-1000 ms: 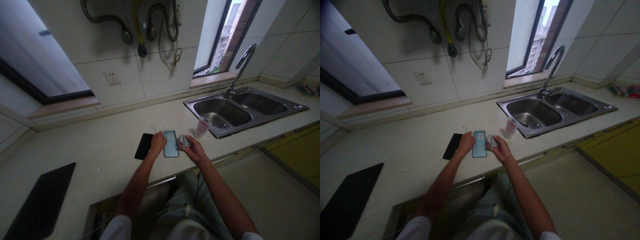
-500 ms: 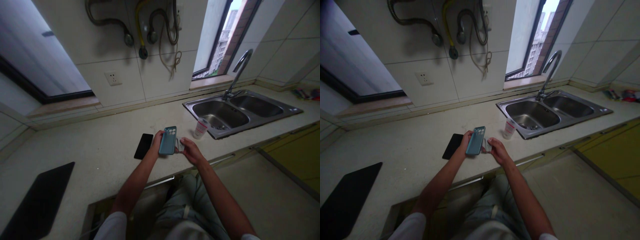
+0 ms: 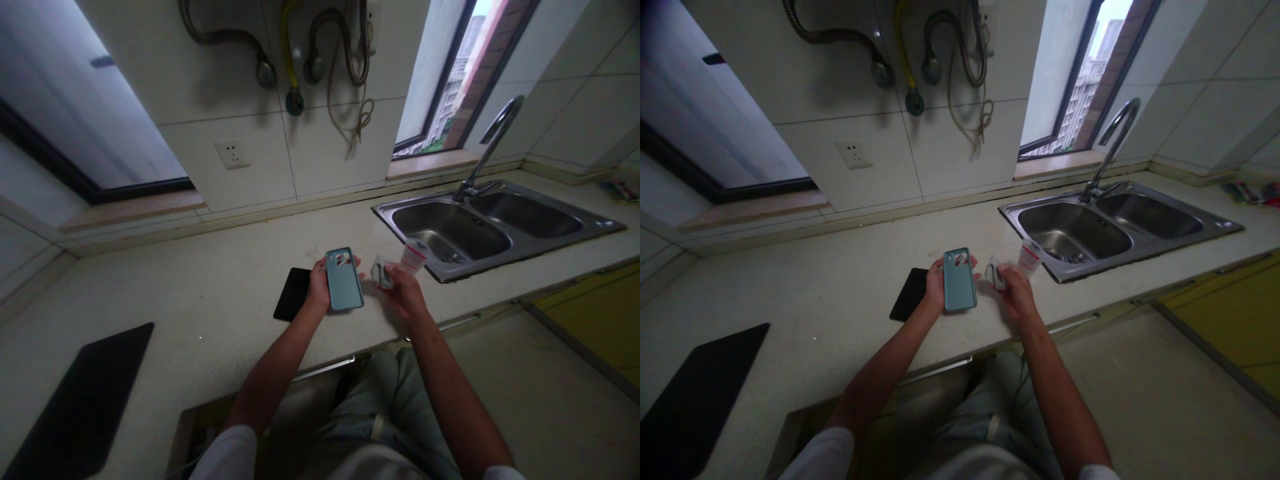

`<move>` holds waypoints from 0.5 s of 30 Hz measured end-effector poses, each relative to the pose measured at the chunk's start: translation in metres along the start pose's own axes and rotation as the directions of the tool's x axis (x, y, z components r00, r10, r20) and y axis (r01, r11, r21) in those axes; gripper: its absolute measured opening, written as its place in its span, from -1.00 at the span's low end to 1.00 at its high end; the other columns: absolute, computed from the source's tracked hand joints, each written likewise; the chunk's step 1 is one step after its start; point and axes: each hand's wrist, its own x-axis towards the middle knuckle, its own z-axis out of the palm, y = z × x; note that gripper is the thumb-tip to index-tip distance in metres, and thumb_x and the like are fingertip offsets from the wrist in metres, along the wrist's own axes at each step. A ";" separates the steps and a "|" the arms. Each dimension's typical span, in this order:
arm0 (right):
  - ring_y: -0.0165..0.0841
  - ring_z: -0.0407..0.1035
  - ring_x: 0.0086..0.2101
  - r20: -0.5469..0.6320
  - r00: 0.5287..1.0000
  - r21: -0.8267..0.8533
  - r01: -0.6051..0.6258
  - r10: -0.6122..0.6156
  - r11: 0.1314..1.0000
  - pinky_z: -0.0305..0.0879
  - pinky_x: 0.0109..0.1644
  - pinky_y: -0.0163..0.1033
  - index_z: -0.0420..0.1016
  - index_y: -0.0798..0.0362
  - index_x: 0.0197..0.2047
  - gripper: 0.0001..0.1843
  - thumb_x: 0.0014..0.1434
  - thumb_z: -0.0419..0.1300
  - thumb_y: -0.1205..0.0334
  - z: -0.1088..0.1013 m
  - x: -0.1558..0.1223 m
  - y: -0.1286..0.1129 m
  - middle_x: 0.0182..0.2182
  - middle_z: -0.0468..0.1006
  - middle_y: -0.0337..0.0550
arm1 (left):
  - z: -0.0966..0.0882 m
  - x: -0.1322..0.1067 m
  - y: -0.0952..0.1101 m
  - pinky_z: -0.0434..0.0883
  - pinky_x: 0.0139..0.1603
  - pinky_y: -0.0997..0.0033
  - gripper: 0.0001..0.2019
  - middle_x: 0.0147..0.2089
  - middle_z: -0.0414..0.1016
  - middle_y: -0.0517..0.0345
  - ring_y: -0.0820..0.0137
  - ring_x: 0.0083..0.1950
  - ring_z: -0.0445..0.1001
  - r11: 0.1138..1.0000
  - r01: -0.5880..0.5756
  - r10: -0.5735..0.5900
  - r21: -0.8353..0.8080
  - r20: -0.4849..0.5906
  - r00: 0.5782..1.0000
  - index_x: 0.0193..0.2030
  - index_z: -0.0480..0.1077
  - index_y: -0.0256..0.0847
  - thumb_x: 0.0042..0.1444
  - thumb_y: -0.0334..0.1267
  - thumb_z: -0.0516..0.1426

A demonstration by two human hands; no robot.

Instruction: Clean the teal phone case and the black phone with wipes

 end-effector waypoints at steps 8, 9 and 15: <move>-0.31 0.47 -0.31 0.123 0.864 -0.578 0.463 -0.489 0.672 0.40 -0.14 -0.18 0.60 -0.03 -0.15 -0.81 0.14 0.32 0.17 0.028 0.016 -0.020 -0.28 0.64 -0.17 | -0.008 0.013 -0.005 0.44 0.11 -0.07 -0.42 -0.12 0.61 -0.24 0.01 0.09 0.54 0.989 0.146 -0.146 -0.008 0.009 0.989 -0.08 0.48 -0.35 0.28 0.15 -0.11; -0.27 0.49 -0.27 0.194 0.847 -0.655 0.488 -0.496 0.577 0.40 -0.08 -0.15 0.61 -0.03 -0.14 -0.82 0.18 0.27 0.18 0.033 0.019 -0.015 -0.23 0.66 -0.13 | -0.009 0.016 -0.008 0.45 0.10 -0.06 -0.43 -0.16 0.61 -0.21 0.02 0.07 0.55 0.988 0.153 -0.153 0.000 0.009 0.988 -0.12 0.49 -0.33 0.29 0.15 -0.10; -0.16 0.48 -0.01 0.564 0.806 -0.801 0.587 -0.178 0.117 0.35 0.13 -0.05 0.59 0.01 0.01 -0.67 0.25 0.12 0.38 0.061 0.022 0.037 0.03 0.61 0.03 | -0.013 0.024 -0.020 0.43 0.16 0.09 -0.55 -0.17 0.62 -0.06 0.13 0.05 0.56 0.998 0.013 -0.007 0.058 -0.092 0.996 -0.18 0.50 -0.24 0.27 0.11 0.00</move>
